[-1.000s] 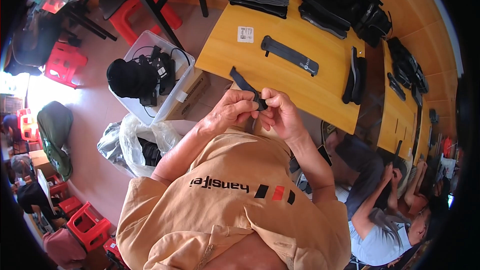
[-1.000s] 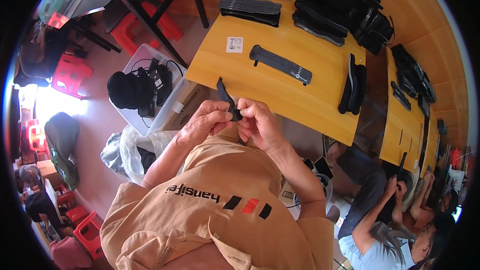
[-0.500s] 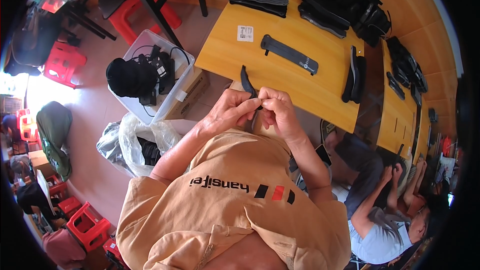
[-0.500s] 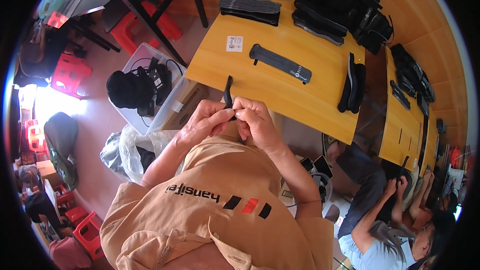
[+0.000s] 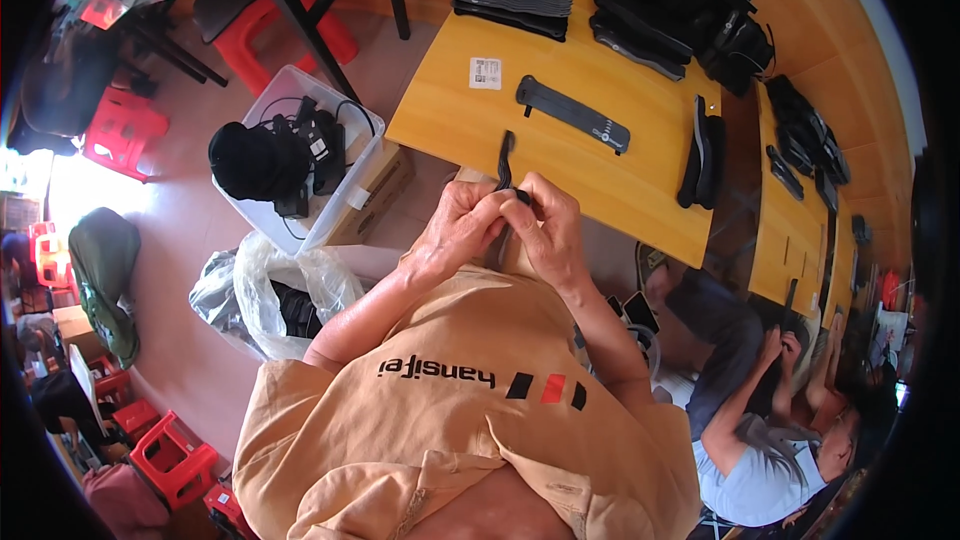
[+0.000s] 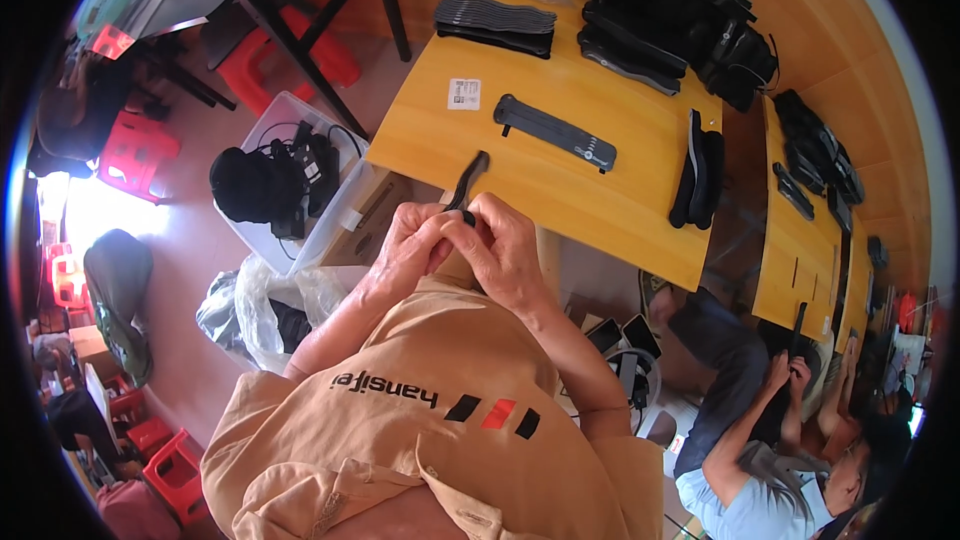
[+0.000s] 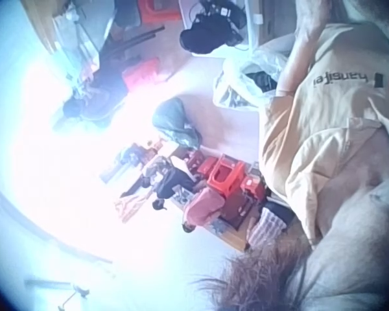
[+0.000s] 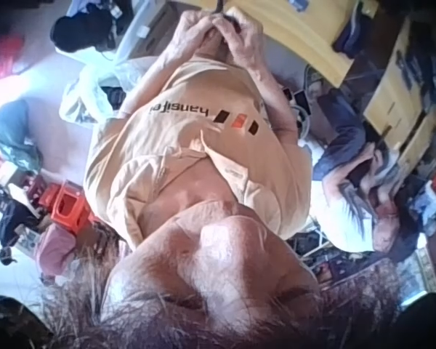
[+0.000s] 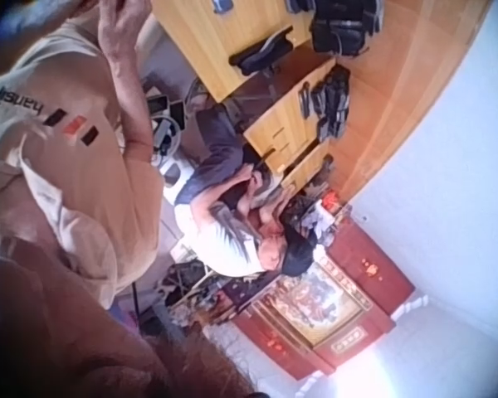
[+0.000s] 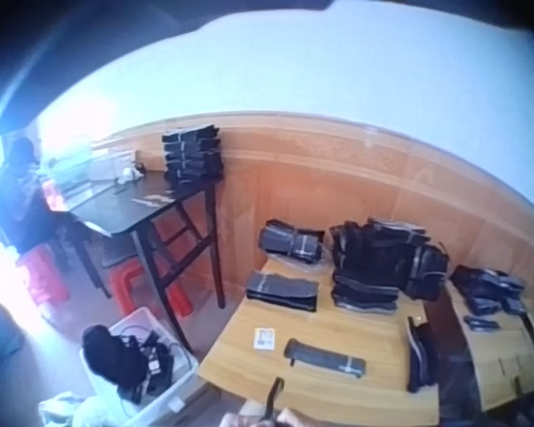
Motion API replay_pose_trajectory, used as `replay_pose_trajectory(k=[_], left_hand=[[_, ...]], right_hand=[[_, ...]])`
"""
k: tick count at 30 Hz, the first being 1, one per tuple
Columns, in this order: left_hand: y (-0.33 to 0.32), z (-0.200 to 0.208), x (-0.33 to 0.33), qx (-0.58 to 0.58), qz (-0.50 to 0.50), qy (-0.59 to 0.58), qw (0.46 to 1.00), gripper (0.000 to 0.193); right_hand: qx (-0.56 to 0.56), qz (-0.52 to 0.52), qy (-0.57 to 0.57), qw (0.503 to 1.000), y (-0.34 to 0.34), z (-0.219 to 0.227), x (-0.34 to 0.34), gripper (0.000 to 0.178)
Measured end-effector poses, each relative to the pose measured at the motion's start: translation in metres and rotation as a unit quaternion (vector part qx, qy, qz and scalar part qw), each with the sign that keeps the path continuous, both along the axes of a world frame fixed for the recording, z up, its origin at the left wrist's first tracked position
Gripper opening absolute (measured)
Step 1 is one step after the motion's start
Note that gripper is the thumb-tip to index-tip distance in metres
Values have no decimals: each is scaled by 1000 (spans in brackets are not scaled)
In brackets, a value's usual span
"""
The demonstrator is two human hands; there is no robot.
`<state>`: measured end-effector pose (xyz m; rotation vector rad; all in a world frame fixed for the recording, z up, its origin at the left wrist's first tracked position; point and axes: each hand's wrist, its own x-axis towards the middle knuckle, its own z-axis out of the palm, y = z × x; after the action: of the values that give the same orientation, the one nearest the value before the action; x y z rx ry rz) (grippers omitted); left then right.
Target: Thread plastic components onto fabric straps to assemble them.
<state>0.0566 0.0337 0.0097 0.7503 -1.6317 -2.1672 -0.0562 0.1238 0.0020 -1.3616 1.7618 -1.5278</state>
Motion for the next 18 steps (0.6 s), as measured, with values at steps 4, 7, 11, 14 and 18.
replay_pose_trajectory(k=[4,7,11,14,18], left_hand=[[0,8,1,3,-12,-14,1000,40],[-1,7,5,66,-31,-16,997,41],[-5,5,12,99,-71,-11,992,40],[-17,-1,26,116,-93,12,989,39],[-30,11,52,173,-106,21,979,39]], right_hand=[[-21,-12,-90,996,-1,-4,1,28],[0,-15,-143,990,4,-3,0,28],[63,-75,-228,969,16,13,-24,31],[51,-168,-240,955,25,8,-61,33],[-10,-323,-251,913,55,11,-139,28]])
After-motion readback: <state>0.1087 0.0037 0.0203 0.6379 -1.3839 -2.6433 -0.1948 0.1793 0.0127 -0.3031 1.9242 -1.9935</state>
